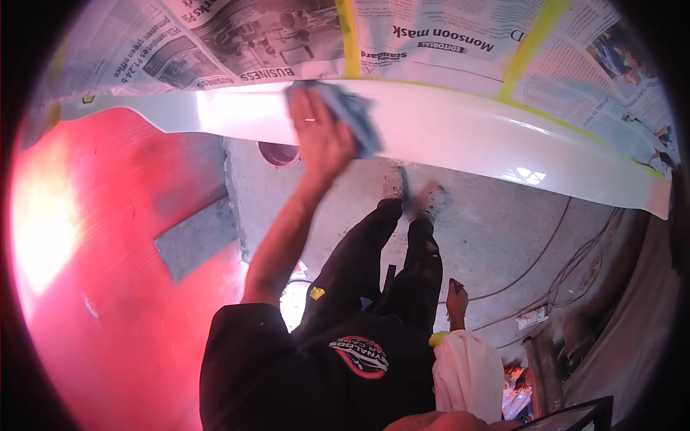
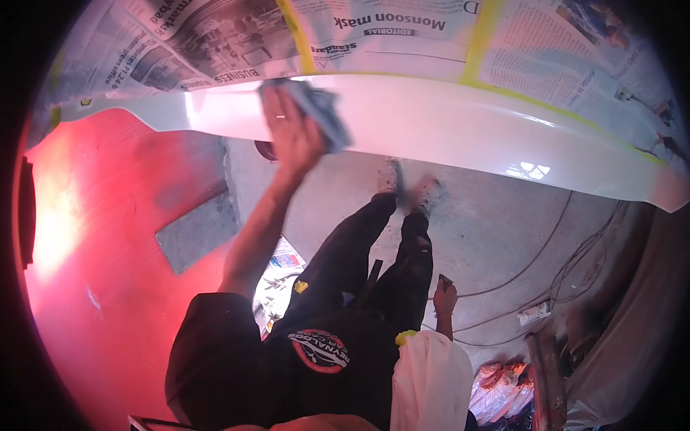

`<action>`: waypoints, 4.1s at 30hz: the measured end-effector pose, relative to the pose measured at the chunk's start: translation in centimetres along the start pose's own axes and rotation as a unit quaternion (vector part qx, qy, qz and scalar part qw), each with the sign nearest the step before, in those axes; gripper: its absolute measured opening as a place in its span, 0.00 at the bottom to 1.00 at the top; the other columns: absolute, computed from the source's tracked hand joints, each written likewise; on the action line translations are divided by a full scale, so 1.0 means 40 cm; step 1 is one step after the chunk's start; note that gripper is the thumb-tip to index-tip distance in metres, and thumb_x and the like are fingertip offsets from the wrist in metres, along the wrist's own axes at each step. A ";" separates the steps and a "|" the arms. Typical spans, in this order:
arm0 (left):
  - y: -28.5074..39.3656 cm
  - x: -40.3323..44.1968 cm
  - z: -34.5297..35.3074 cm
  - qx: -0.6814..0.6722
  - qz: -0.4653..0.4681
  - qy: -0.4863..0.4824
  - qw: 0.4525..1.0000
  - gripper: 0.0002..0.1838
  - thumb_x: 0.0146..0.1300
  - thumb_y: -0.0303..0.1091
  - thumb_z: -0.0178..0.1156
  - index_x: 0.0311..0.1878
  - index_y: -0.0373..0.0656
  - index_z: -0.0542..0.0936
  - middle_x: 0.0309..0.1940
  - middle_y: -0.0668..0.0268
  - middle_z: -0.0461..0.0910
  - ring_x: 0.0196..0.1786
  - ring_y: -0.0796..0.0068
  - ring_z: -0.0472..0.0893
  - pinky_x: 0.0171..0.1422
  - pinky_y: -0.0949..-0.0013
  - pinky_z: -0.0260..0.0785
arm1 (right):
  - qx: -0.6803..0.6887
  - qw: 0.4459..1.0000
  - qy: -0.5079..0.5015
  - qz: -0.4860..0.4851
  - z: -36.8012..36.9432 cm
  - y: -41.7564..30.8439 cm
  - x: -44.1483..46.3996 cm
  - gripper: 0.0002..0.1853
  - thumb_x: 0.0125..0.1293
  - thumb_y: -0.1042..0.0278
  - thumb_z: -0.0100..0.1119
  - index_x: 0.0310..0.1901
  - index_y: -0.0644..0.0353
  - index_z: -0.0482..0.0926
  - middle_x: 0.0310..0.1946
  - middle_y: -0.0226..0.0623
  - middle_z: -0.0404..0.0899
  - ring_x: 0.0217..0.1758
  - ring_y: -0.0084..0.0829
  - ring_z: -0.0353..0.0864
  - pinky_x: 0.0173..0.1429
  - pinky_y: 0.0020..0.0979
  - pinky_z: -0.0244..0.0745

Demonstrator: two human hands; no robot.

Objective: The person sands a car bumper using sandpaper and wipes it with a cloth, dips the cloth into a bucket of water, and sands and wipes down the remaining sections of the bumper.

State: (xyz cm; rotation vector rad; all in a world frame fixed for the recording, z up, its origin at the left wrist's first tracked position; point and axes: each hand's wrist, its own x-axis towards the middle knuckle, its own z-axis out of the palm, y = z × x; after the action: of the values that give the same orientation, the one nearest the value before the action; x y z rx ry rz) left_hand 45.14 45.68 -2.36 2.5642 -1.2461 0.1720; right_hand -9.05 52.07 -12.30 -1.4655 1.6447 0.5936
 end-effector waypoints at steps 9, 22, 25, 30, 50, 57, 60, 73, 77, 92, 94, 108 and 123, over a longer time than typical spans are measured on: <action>0.608 0.019 0.099 -0.166 0.194 -0.015 0.967 0.38 0.60 0.50 0.56 0.68 0.33 0.66 0.72 0.49 0.60 0.77 0.51 0.56 0.80 0.49 0.45 | 0.025 0.992 0.016 -0.123 -0.102 -0.154 0.063 0.21 0.71 0.51 0.52 0.52 0.58 0.83 0.44 0.51 0.85 0.50 0.46 0.83 0.55 0.39 0.74; -0.502 0.037 -0.154 -0.003 0.045 -0.050 0.998 0.33 0.69 0.46 0.50 0.71 0.33 0.63 0.72 0.45 0.60 0.76 0.48 0.56 0.81 0.52 0.43 | -0.030 0.998 0.010 -0.063 0.140 -0.181 0.054 0.23 0.69 0.46 0.49 0.47 0.57 0.85 0.42 0.51 0.84 0.49 0.55 0.82 0.53 0.48 0.75; -0.750 0.063 -0.210 0.113 0.057 -0.050 0.991 0.32 0.71 0.46 0.45 0.71 0.32 0.63 0.72 0.46 0.60 0.77 0.51 0.56 0.82 0.52 0.40 | -0.014 0.994 0.004 -0.104 0.247 -0.299 -0.019 0.20 0.69 0.52 0.51 0.50 0.58 0.84 0.48 0.48 0.84 0.54 0.49 0.82 0.56 0.44 0.75; -0.724 0.095 -0.238 0.231 0.040 -0.044 0.971 0.32 0.69 0.45 0.46 0.70 0.32 0.65 0.72 0.48 0.61 0.78 0.55 0.56 0.82 0.52 0.38 | -0.046 0.960 -0.007 -0.277 0.224 -0.668 -0.195 0.18 0.66 0.65 0.57 0.56 0.57 0.81 0.48 0.47 0.80 0.54 0.48 0.78 0.59 0.42 0.72; 0.234 -0.007 0.003 -0.202 0.105 -0.074 0.971 0.40 0.62 0.54 0.54 0.69 0.32 0.66 0.71 0.43 0.60 0.78 0.46 0.52 0.80 0.45 0.37 | -0.069 0.778 0.366 -0.506 -0.372 -0.950 -0.097 0.18 0.69 0.73 0.55 0.59 0.65 0.77 0.56 0.48 0.76 0.55 0.47 0.74 0.57 0.42 0.72; -0.197 -0.108 -0.044 -0.019 -0.125 0.033 0.991 0.30 0.68 0.34 0.52 0.71 0.33 0.63 0.70 0.44 0.62 0.76 0.47 0.57 0.78 0.36 0.36 | -0.239 0.724 0.280 -0.584 -0.305 -1.082 -0.070 0.31 0.54 0.69 0.68 0.63 0.59 0.75 0.62 0.42 0.70 0.59 0.44 0.69 0.62 0.45 0.66; -0.449 -0.098 -0.082 -0.005 -0.190 0.088 0.978 0.26 0.72 0.34 0.48 0.69 0.31 0.65 0.70 0.41 0.61 0.76 0.45 0.56 0.79 0.43 0.38 | -0.291 0.683 0.243 -0.625 -0.199 -1.177 -0.084 0.37 0.48 0.64 0.71 0.64 0.56 0.74 0.63 0.37 0.69 0.60 0.41 0.69 0.60 0.43 0.67; -0.557 -0.633 -0.164 -0.214 -0.594 0.095 0.769 0.23 0.79 0.47 0.41 0.34 0.35 0.69 0.25 0.67 0.67 0.31 0.77 0.65 0.37 0.68 0.62 | -0.281 0.624 0.240 -0.688 0.015 -1.443 -0.144 0.23 0.59 0.67 0.55 0.58 0.53 0.79 0.56 0.27 0.72 0.54 0.32 0.70 0.51 0.34 0.68; -0.538 -0.523 -0.237 -0.268 -0.537 0.120 0.791 0.22 0.79 0.46 0.44 0.34 0.37 0.70 0.25 0.70 0.67 0.30 0.81 0.63 0.35 0.73 0.61 | -0.290 0.612 0.308 -0.669 -0.016 -1.362 -0.116 0.23 0.60 0.68 0.53 0.59 0.54 0.77 0.56 0.27 0.71 0.53 0.33 0.70 0.51 0.35 0.67; -0.242 -0.087 -0.150 -0.180 -0.069 0.079 0.978 0.23 0.57 0.34 0.68 0.54 0.34 0.79 0.62 0.46 0.65 0.63 0.49 0.68 0.68 0.51 0.60 | -0.330 0.678 0.245 -0.610 -0.163 -1.185 -0.098 0.32 0.50 0.71 0.65 0.62 0.51 0.76 0.63 0.32 0.70 0.57 0.41 0.69 0.58 0.43 0.66; -0.199 -0.038 -0.119 -0.122 0.006 -0.051 0.991 0.34 0.63 0.48 0.59 0.64 0.29 0.69 0.74 0.44 0.53 0.77 0.43 0.52 0.79 0.45 0.43 | -0.314 0.721 0.223 -0.575 -0.161 -1.180 -0.111 0.37 0.47 0.73 0.67 0.65 0.53 0.74 0.64 0.36 0.68 0.58 0.46 0.68 0.61 0.46 0.65; -0.746 0.009 -0.244 0.048 0.017 -0.072 0.996 0.47 0.66 0.66 0.45 0.69 0.27 0.62 0.74 0.46 0.55 0.77 0.51 0.55 0.81 0.53 0.44 | -0.159 0.800 0.211 -0.539 -0.155 -1.223 -0.199 0.22 0.66 0.72 0.59 0.62 0.58 0.77 0.60 0.43 0.71 0.53 0.47 0.70 0.57 0.42 0.71; -0.327 -0.478 -0.105 -0.430 -0.197 -0.155 0.868 0.23 0.52 0.15 0.53 0.55 0.38 0.75 0.56 0.51 0.75 0.62 0.49 0.73 0.67 0.55 0.66 | -0.347 0.612 0.284 -0.652 0.045 -1.399 -0.169 0.27 0.54 0.70 0.63 0.59 0.56 0.79 0.66 0.23 0.71 0.56 0.39 0.69 0.59 0.40 0.66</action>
State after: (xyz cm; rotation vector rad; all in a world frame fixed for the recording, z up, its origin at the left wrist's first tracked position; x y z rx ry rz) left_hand 43.63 68.99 -5.39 1.9880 -0.6117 -0.7396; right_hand 45.09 45.81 2.19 -3.0898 0.1758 -0.2031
